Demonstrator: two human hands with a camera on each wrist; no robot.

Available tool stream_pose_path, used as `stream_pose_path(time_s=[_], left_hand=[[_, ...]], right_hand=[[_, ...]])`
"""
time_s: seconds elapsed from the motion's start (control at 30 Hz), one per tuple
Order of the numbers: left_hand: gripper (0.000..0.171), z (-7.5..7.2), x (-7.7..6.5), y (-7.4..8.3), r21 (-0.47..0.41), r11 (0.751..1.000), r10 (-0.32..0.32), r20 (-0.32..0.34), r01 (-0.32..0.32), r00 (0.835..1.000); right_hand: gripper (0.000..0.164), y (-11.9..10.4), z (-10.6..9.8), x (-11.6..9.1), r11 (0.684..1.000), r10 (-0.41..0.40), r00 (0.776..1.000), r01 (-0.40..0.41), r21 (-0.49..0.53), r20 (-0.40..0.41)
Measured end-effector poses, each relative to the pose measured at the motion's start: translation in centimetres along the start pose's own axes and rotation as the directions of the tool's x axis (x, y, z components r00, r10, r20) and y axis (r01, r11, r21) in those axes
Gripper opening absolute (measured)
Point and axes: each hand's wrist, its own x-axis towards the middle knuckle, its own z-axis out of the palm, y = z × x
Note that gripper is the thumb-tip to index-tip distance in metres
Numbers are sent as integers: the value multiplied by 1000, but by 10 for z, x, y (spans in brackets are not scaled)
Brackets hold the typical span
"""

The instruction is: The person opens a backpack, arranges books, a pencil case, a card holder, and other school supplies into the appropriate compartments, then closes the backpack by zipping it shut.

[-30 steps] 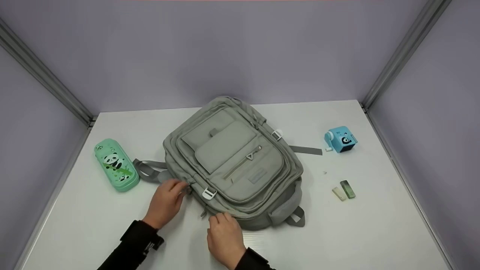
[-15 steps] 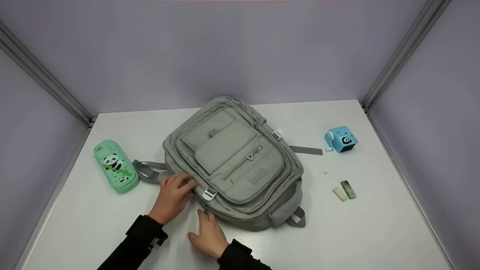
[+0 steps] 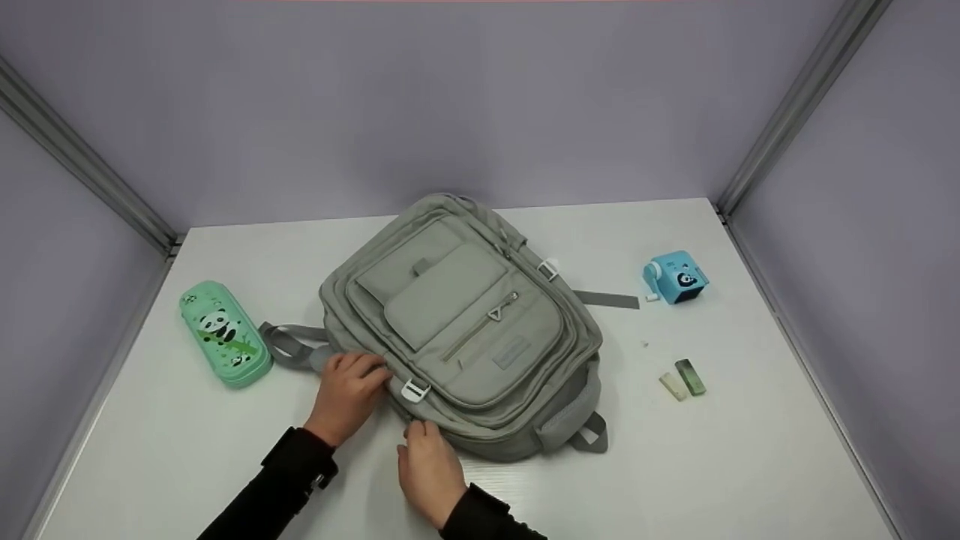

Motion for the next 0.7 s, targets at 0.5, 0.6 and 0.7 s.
stream_pose_path(time_s=[0.5, 0.6, 0.7], left_hand=[[13, -3, -1, -15, -35, 995, -93, 6, 93, 996], [12, -3, 0, -14, -35, 995, -90, 3, 90, 996], [11, -3, 0, -13, -43, 994, -99, 3, 99, 995]], right_hand=[[19, 8, -1, -4, 997, -62, 994, 57, 54, 91], [41, 3, 5, 2, 991, -38, 977, 10, 136, 208], [56, -2, 11, 8, 972, -16, 958, -52, 231, 286]])
